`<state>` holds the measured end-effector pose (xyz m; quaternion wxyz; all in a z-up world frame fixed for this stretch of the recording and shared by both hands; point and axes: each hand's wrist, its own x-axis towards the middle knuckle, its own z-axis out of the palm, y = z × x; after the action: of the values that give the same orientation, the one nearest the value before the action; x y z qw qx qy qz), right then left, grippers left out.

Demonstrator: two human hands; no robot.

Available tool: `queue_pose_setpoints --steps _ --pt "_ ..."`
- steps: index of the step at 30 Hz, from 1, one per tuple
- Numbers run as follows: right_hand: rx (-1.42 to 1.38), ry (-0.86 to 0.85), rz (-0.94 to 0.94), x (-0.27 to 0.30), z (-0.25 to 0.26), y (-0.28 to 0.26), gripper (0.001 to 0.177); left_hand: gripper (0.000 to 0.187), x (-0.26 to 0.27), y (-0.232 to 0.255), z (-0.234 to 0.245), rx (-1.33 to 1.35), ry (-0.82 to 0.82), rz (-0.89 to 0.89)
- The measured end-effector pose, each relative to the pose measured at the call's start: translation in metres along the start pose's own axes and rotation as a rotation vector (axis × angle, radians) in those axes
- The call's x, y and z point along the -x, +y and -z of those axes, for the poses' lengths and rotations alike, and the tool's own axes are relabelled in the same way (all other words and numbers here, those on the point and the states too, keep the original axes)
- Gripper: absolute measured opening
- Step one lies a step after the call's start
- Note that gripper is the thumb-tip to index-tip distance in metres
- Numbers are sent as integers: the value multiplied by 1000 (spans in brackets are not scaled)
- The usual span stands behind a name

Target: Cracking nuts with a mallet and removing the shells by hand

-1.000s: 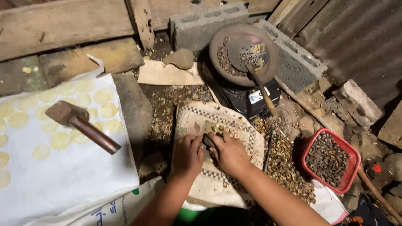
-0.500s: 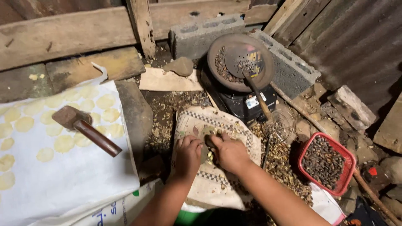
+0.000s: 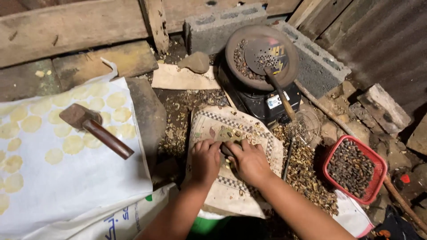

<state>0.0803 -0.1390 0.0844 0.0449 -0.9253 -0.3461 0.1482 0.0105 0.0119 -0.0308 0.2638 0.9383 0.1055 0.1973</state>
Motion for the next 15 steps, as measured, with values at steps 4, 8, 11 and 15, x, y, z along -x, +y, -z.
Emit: queue_pose_setpoints --steps 4,8,11,15 --pt "-176 -32 -221 -7 14 6 53 27 -3 -3 1 76 6 -24" --pt "-211 -152 -305 -18 -12 18 55 23 -10 3 15 139 42 26" --pt "-124 -200 -268 -17 -19 15 53 20 -2 -1 8 212 10 60" --pt "122 -209 -102 -7 3 1 63 20 -11 0 1 161 41 101"
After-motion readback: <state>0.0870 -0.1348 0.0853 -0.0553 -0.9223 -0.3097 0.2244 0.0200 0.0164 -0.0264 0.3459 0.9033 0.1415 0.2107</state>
